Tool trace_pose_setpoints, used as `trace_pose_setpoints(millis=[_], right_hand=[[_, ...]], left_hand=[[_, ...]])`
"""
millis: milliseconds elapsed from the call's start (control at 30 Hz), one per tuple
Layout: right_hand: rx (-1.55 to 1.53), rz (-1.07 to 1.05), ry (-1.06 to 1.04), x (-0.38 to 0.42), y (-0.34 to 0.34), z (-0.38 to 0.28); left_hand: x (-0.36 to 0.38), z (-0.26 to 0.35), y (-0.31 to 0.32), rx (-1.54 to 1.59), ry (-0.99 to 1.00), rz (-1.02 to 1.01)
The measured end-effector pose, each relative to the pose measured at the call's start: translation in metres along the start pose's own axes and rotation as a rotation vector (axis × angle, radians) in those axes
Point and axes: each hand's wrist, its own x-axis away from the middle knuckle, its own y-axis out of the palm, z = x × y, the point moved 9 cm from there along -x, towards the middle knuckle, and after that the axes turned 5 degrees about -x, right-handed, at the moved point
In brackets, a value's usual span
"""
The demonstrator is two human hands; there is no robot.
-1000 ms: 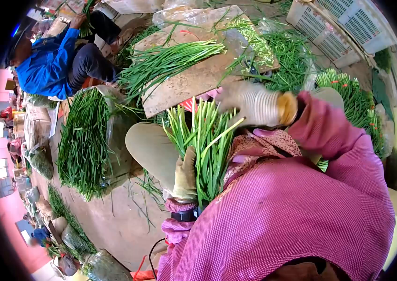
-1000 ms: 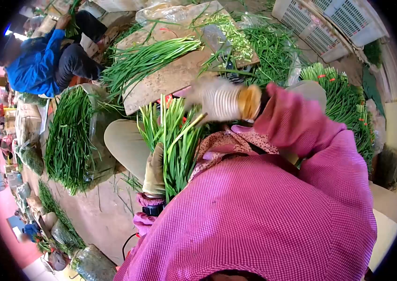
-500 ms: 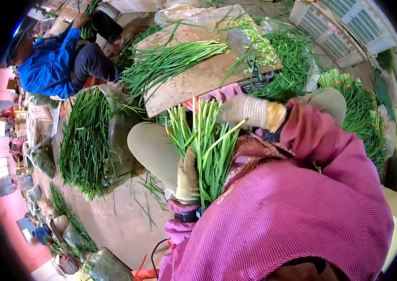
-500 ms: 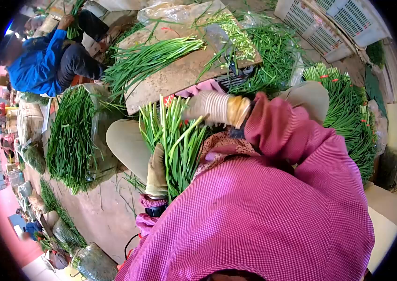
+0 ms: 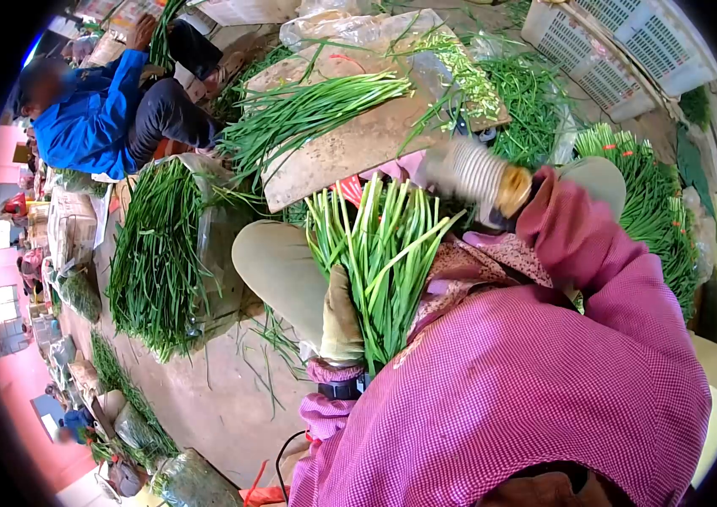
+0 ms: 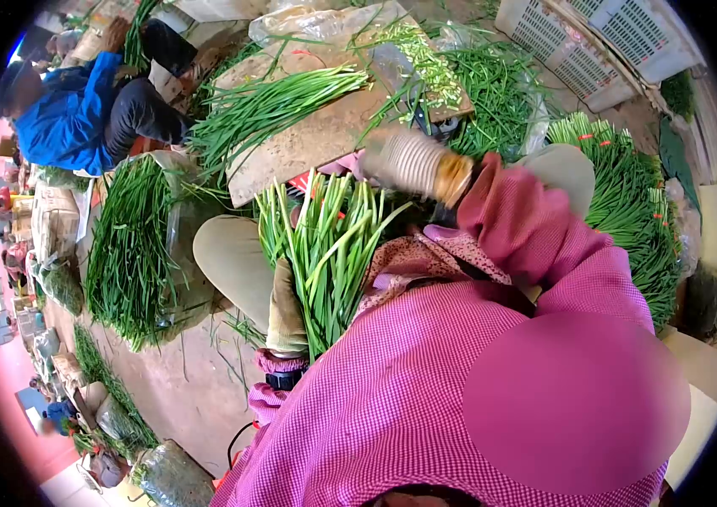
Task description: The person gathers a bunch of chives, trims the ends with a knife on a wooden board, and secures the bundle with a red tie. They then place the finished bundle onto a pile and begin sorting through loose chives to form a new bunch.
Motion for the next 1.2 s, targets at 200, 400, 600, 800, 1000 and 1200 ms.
trace_pose_setpoints(millis=[200, 400, 600, 800, 1000, 1200], right_hand=[[0.511, 0.504, 0.552, 0.027, -0.104, 0.06], [-0.237, -0.295, 0.264, -0.028, 0.002, -0.057], [-0.387, -0.084, -0.075, -0.051, 0.066, -0.002], [0.184, 0.421, 0.477, -0.024, -0.083, 0.048], [-0.18, -0.025, 0.091, -0.064, 0.018, 0.0], [0.284, 0.555, -0.202, -0.028, -0.044, -0.009]], left_hand=[[0.003, 0.004, 0.002, 0.036, -0.004, 0.008], [-0.004, -0.002, -0.005, -0.061, 0.04, 0.041], [0.004, 0.008, 0.001, -0.159, 0.1, 0.034], [-0.003, -0.001, -0.007, -0.038, 0.062, 0.056], [0.002, 0.003, 0.003, 0.005, 0.006, 0.074], [0.003, 0.013, 0.018, -0.019, 0.048, -0.003]])
